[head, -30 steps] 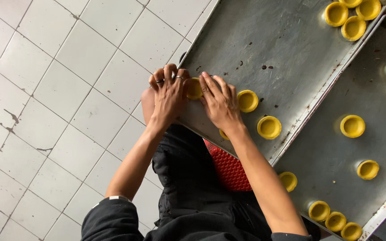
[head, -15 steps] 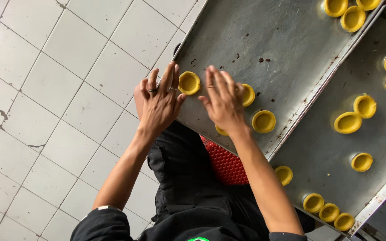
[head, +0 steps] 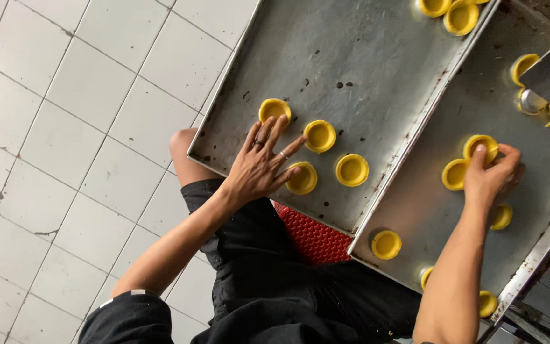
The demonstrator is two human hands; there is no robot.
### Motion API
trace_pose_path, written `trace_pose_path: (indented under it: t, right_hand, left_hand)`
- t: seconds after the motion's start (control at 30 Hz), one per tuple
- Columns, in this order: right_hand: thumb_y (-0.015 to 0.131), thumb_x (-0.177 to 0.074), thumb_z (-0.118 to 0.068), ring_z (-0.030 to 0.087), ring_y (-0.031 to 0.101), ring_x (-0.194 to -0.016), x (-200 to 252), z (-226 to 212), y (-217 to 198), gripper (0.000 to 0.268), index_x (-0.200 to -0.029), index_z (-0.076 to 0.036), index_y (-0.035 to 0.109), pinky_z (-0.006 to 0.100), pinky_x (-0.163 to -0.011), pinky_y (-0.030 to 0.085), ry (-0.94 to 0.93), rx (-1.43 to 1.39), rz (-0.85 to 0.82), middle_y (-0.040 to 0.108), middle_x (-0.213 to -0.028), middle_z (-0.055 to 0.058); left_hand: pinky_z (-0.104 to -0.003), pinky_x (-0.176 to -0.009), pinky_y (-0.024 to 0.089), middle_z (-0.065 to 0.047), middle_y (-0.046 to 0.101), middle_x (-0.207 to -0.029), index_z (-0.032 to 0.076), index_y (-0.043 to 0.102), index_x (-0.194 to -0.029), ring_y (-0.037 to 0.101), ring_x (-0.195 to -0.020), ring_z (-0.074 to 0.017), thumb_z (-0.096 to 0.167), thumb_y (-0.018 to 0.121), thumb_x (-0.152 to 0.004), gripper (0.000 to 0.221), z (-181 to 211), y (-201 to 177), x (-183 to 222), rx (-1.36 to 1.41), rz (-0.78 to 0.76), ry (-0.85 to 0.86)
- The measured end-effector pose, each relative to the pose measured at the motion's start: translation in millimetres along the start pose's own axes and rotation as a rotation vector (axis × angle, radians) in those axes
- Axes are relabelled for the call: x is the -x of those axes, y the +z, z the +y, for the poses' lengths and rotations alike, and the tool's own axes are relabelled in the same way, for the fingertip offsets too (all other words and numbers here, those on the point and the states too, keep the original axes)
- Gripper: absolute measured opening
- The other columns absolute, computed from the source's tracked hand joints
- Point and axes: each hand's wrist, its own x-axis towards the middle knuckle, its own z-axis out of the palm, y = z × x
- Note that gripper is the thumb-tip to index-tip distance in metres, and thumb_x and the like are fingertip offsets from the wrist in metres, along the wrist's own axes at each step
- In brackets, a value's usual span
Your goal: The person organizes yellow tart shells on metal trays by hand, moving them from a collection area beneath a machine and arranging them into rows on baking trays.
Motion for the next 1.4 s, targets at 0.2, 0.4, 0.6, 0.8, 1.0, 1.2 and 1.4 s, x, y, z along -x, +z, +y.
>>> trace_pose_path:
  t: [0.2,0.4,0.6,0.8,1.0,1.2,1.4]
  right_hand:
    - [0.085,-0.109,-0.022,0.035,0.069,-0.085,16.4,22.3,3.1,0.027,-0.11,0.0,0.068,0.049,-0.08,0.053,0.132,-0.214,-0.174,0.072,-0.096,0.019]
    - [0.073,-0.108,-0.018,0.018,0.072,-0.103,2.8,-76.0,-3.7,0.024,-0.124,-0.009,0.057,0.027,-0.091,0.059,0.407,-0.893,-0.231,0.073,-0.112,0.014]
    - [0.069,-0.101,-0.044,0.015,0.067,-0.085,-8.1,-114.3,-36.7,0.039,-0.125,-0.013,0.072,0.029,-0.081,0.054,0.291,-0.592,-0.457,0.074,-0.099,0.007]
    - [0.078,-0.104,-0.019,0.04,0.059,-0.097,4.2,-25.8,-22.0,0.032,-0.129,-0.007,0.062,0.056,-0.078,0.043,0.182,-0.064,0.048,0.063,-0.104,0.015]
    - [0.091,-0.103,-0.04,0.035,0.067,-0.088,10.4,39.7,27.8,0.05,-0.133,-0.009,0.064,0.045,-0.073,0.05,0.235,-0.06,0.0,0.058,-0.092,0.009]
    - [0.086,-0.096,-0.04,0.035,0.073,-0.087,-0.5,37.7,30.6,0.035,-0.108,-0.011,0.071,0.049,-0.076,0.052,0.331,-0.051,-0.12,0.076,-0.097,0.009]
    - [0.073,-0.107,-0.029,0.009,0.068,-0.082,0.3,-90.7,-11.0,0.033,-0.127,-0.011,0.055,0.021,-0.062,0.05,0.448,-0.97,-0.352,0.072,-0.099,0.008]
  left_hand:
    - [-0.06,-0.121,0.035,-0.023,0.042,-0.162,0.025,0.051,-0.161,0.05,-0.143,-0.0404,0.061,0.031,-0.114,0.062,-19.8,23.4,-92.2,-0.046,0.092,0.175]
    - [-0.065,-0.111,0.038,-0.029,0.044,-0.153,0.028,0.044,-0.165,0.052,-0.134,-0.0455,0.064,0.039,-0.115,0.061,-43.3,46.8,-257.0,-0.13,0.24,0.172]
    - [-0.062,-0.112,0.03,-0.02,0.044,-0.142,0.012,0.078,-0.112,0.048,-0.127,-0.0444,0.058,0.048,-0.112,0.055,-36.9,59.0,-348.0,-0.046,0.333,0.105]
    - [-0.067,-0.122,0.021,-0.023,0.038,-0.162,0.017,0.049,-0.161,0.036,-0.15,-0.0493,0.055,0.04,-0.115,0.06,-34.1,64.1,-319.7,0.107,0.144,0.045]
    - [-0.047,-0.102,0.04,-0.006,0.058,-0.116,0.018,0.065,-0.121,0.051,-0.121,-0.0311,0.037,0.06,-0.106,0.025,-12.4,53.0,-205.1,0.112,0.33,0.381]
    - [-0.057,-0.119,0.042,-0.013,0.059,-0.158,0.009,0.059,-0.15,0.056,-0.143,-0.0397,0.043,0.054,-0.111,0.052,-24.5,34.3,-90.8,0.087,0.007,0.428]
    - [-0.069,-0.12,0.03,-0.017,0.032,-0.172,0.029,0.025,-0.171,0.024,-0.16,-0.034,0.068,0.044,-0.108,0.076,39.3,42.7,-44.1,0.0,-0.167,0.168]
